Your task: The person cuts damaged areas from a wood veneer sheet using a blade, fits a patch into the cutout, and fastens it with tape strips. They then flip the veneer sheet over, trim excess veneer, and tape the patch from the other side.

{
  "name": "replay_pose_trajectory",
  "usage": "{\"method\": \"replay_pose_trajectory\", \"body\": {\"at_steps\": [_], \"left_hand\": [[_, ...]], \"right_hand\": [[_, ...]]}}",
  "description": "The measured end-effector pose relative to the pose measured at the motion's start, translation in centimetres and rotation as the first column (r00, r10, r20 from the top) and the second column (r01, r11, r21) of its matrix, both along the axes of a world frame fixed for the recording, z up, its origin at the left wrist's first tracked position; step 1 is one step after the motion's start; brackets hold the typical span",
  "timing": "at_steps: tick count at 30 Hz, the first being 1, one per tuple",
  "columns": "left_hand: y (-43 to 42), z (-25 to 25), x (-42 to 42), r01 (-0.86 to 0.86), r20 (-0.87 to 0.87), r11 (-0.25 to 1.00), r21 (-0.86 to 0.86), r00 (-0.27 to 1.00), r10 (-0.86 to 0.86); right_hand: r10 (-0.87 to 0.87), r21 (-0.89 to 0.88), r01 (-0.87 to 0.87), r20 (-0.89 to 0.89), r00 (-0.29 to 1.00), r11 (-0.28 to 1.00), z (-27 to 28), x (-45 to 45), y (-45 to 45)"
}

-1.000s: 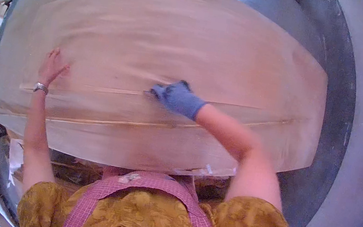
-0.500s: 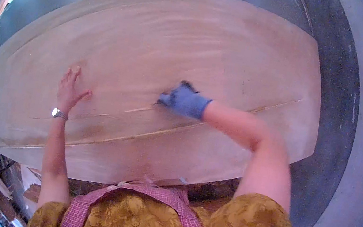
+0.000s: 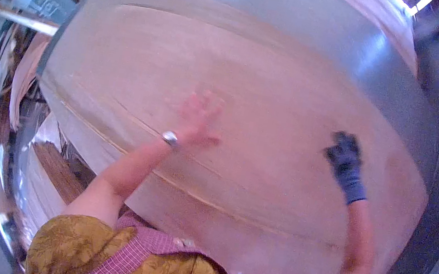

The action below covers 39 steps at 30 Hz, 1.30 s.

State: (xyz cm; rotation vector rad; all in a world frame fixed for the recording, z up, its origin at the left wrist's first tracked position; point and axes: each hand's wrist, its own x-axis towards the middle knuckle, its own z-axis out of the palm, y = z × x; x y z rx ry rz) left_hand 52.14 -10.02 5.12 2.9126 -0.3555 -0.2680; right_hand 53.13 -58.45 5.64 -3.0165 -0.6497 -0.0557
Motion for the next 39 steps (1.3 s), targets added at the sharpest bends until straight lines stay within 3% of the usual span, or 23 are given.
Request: {"method": "replay_pose_trajectory", "body": {"at_steps": [1, 4, 6, 8, 9, 10, 11, 13, 15, 16, 17, 18, 20, 23, 24, 27, 29, 30, 32, 35, 36, 38, 39], "left_hand": [[0.7, 1.0, -0.4, 0.021, 0.012, 1.0, 0.003, 1.0, -0.021], [7.0, 1.8, 4.3, 0.316, -0.193, 0.941, -0.125, 0.922, -0.335], [14.3, -6.3, 11.8, 0.085, 0.171, 0.908, -0.41, 0.985, -0.016], [25.2, -9.7, 17.6, -0.063, 0.41, 0.973, -0.222, 0.9, 0.152], [32.1, -6.8, 19.3, -0.205, 0.213, 0.945, -0.254, 0.941, 0.262], [37.4, -8.2, 21.1, -0.235, 0.313, 0.953, -0.19, 0.906, 0.285], [42.3, -9.5, 22.9, -0.276, 0.413, 0.952, -0.132, 0.858, 0.305], [50.4, -9.3, 26.2, -0.305, 0.316, 0.943, -0.136, 0.889, 0.333], [53.4, -8.1, 27.5, -0.301, 0.261, 0.942, -0.149, 0.907, 0.331], [54.6, -6.9, 27.7, -0.295, 0.249, 0.941, -0.168, 0.911, 0.33], [55.2, -6.0, 27.5, -0.287, 0.238, 0.941, -0.182, 0.915, 0.325], [55.6, -5.1, 27.5, -0.293, 0.216, 0.942, -0.164, 0.921, 0.324], [56.3, -3.7, 28.1, -0.289, 0.172, 0.949, -0.126, 0.936, 0.308], [56.2, -3.3, 28.5, -0.093, 0.573, 0.991, -0.097, 0.809, 0.132], [56.1, -3.6, 28.7, -0.1, 0.44, 0.981, -0.167, 0.883, 0.165], [55.2, -4.7, 29.0, -0.168, 0.08, 0.95, -0.262, 0.978, 0.194], [55.2, -4.0, 29.3, -0.226, -0.043, 0.956, -0.186, 0.974, 0.222], [55.4, -4.5, 29.2, -0.203, 0.009, 0.964, -0.174, 0.978, 0.208], [55.5, -5.1, 29.1, -0.153, 0.12, 0.979, -0.137, 0.978, 0.17], [54.9, -2.4, 28.3, -0.143, 0.023, 0.981, -0.129, 0.989, 0.147], [54.9, -3.8, 28.9, -0.113, 0.106, 0.993, -0.033, 0.988, 0.116], [53.0, -8.7, 30.4, -0.071, 0.263, 0.985, 0.158, 0.964, 0.028], [48.7, -9.1, 30.0, -0.017, 0.424, 0.992, 0.122, 0.905, -0.037]], "right_hand": [[0.214, 0.044, -0.217, 0.054, 0.975, 0.975, 1.8, 0.6, 7.9], [0.393, -0.029, -0.392, 0.003, 0.92, 0.919, 3.6, -0.3, 21.3], [0.314, 0.011, -0.314, -0.053, 0.948, 0.95, 3.2, 2.2, 21.8], [0.211, -0.06, -0.228, -0.212, 0.954, 0.972, 4.2, 3.9, 24.2], [0.123, -0.15, -0.183, -0.341, 0.932, 0.972, 4.6, 5.0, 27.4], [0.018, -0.243, -0.141, -0.448, 0.894, 0.96, 5.2, 5.9, 29.6], [0.077, -0.22, -0.177, -0.399, 0.914, 0.959, 5.3, 8.0, 33.2], [0.126, -0.202, -0.202, -0.333, 0.934, 0.958, 3.7, 14.5, 43.5], [0.443, -0.151, -0.453, -0.096, 0.891, 0.879, 1.4, 21.1, 54.6], [0.379, -0.074, -0.391, -0.138, 0.915, 0.917, 0.8, 24.8, 61.8], [0.482, 0.055, -0.485, 0.058, 0.874, 0.873, 0.0, 27.3, 67.4], [0.475, 0.123, -0.468, -0.039, 0.879, 0.875, -1.3, 30.3, 73.1], [0.554, 0.137, -0.557, 0.062, 0.83, 0.819, -4.6, 34.7, 82.6], [0.625, -0.049, -0.638, -0.154, 0.765, 0.768, -3.4, 35.8, 90.9], [0.652, -0.106, -0.693, -0.26, 0.712, 0.713, -3.9, 36.2, 92.0], [0.5, -0.383, -0.612, -0.357, 0.789, 0.692, -4.5, 35.3, 90.9], [0.452, -0.234, -0.499, -0.227, 0.862, 0.834, -4.9, 34.9, 84.6], [0.41, -0.102, -0.436, -0.204, 0.889, 0.894, -4.0, 34.3, 79.9], [0.292, -0.113, -0.322, -0.226, 0.929, 0.94, -3.7, 33.0, 69.6], [-0.057, -0.337, -0.041, -0.278, 0.959, 0.941, 0.1, 26.5, 56.0], [-0.182, -0.369, 0.055, -0.32, 0.93, 0.928, 1.6, 24.6, 53.7], [-0.128, -0.223, 0.067, -0.27, 0.954, 0.972, -0.1, 23.3, 49.8], [-0.104, -0.148, 0.07, -0.234, 0.967, 0.986, -0.6, 22.3, 48.1]]}}
